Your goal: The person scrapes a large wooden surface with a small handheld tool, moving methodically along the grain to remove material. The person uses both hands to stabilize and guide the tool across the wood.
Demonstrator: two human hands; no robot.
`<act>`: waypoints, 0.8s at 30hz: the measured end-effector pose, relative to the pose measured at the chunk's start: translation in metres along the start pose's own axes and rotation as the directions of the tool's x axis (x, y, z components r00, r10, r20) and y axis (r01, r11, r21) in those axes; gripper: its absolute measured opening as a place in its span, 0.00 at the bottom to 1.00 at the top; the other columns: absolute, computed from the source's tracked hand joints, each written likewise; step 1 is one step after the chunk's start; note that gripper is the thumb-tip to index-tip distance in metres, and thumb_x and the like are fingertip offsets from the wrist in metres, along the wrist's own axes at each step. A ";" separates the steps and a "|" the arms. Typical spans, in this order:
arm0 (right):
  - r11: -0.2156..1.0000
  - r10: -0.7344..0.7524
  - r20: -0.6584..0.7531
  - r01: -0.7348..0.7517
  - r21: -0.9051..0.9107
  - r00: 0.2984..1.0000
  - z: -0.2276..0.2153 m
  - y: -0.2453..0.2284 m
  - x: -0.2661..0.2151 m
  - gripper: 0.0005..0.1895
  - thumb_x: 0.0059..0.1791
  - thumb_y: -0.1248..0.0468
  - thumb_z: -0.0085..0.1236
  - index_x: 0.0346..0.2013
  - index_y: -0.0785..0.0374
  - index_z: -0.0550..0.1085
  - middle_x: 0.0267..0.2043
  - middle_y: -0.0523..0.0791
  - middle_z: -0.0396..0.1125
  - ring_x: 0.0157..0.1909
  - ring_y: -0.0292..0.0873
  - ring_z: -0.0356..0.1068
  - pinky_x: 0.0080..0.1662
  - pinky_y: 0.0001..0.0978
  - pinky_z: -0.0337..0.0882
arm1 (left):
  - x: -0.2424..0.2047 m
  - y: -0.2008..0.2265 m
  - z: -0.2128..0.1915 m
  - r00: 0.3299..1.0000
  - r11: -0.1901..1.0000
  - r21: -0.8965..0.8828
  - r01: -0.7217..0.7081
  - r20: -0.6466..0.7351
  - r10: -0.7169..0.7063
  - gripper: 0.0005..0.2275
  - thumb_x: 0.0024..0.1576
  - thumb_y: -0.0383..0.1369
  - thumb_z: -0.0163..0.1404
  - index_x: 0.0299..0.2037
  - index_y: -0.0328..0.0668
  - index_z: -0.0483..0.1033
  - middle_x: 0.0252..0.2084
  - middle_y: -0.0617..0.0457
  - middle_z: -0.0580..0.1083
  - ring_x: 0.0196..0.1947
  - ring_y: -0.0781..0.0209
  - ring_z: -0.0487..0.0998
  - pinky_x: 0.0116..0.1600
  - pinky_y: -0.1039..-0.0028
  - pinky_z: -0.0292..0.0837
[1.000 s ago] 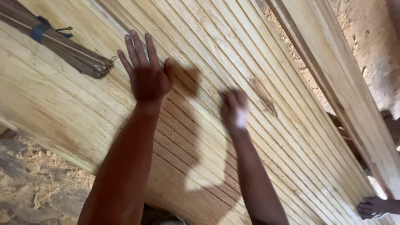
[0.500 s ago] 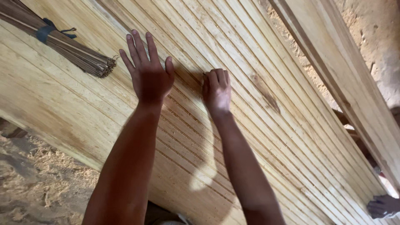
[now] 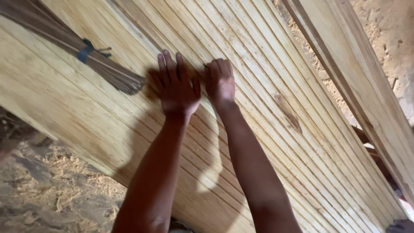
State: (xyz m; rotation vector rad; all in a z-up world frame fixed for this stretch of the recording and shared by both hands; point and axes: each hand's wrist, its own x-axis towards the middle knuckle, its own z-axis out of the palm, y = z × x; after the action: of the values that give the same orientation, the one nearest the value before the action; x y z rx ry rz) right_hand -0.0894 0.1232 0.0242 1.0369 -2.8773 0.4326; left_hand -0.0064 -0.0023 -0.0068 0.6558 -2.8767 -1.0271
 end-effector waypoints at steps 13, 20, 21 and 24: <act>0.681 0.561 -0.032 -0.483 -0.551 0.827 -0.244 -0.003 -0.261 0.07 0.54 0.73 0.54 0.39 0.59 0.77 0.38 0.51 0.68 0.48 0.55 0.67 0.53 0.51 0.67 | 0.004 -0.002 -0.012 1.000 0.992 -0.123 -0.029 0.001 0.029 0.35 0.63 0.44 0.51 0.76 0.31 0.53 0.77 0.29 0.51 0.78 0.31 0.48 0.77 0.38 0.42; 0.314 0.765 -0.423 -0.855 -0.413 0.485 -0.265 -0.105 -0.366 0.04 0.55 0.68 0.53 0.43 0.63 0.75 0.42 0.53 0.69 0.47 0.58 0.67 0.50 0.50 0.68 | 0.006 0.007 -0.029 0.977 0.999 0.007 -0.043 0.210 0.040 0.34 0.71 0.51 0.36 0.79 0.34 0.44 0.80 0.30 0.42 0.80 0.32 0.40 0.77 0.35 0.32; 0.237 0.826 -0.435 -0.921 -0.308 0.358 -0.251 -0.114 -0.374 0.05 0.56 0.67 0.51 0.43 0.63 0.75 0.42 0.54 0.68 0.46 0.58 0.67 0.48 0.49 0.68 | 0.008 0.009 -0.032 0.965 1.000 0.011 -0.028 0.261 0.024 0.34 0.71 0.51 0.33 0.79 0.34 0.42 0.79 0.28 0.40 0.80 0.32 0.38 0.76 0.35 0.30; 0.154 0.876 -0.416 -0.960 -0.235 0.242 -0.206 -0.136 -0.390 0.08 0.56 0.64 0.48 0.45 0.61 0.75 0.44 0.53 0.68 0.48 0.58 0.68 0.49 0.50 0.68 | 0.014 0.012 -0.038 0.934 1.000 0.020 0.001 0.357 -0.008 0.35 0.71 0.52 0.29 0.80 0.34 0.37 0.79 0.27 0.34 0.80 0.31 0.33 0.77 0.35 0.26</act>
State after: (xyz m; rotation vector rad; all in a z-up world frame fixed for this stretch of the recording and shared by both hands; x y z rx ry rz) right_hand 0.2887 0.3212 0.1996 -0.9853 -2.7734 -0.1818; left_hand -0.0183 -0.0225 0.0290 0.5234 -3.1943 -1.2381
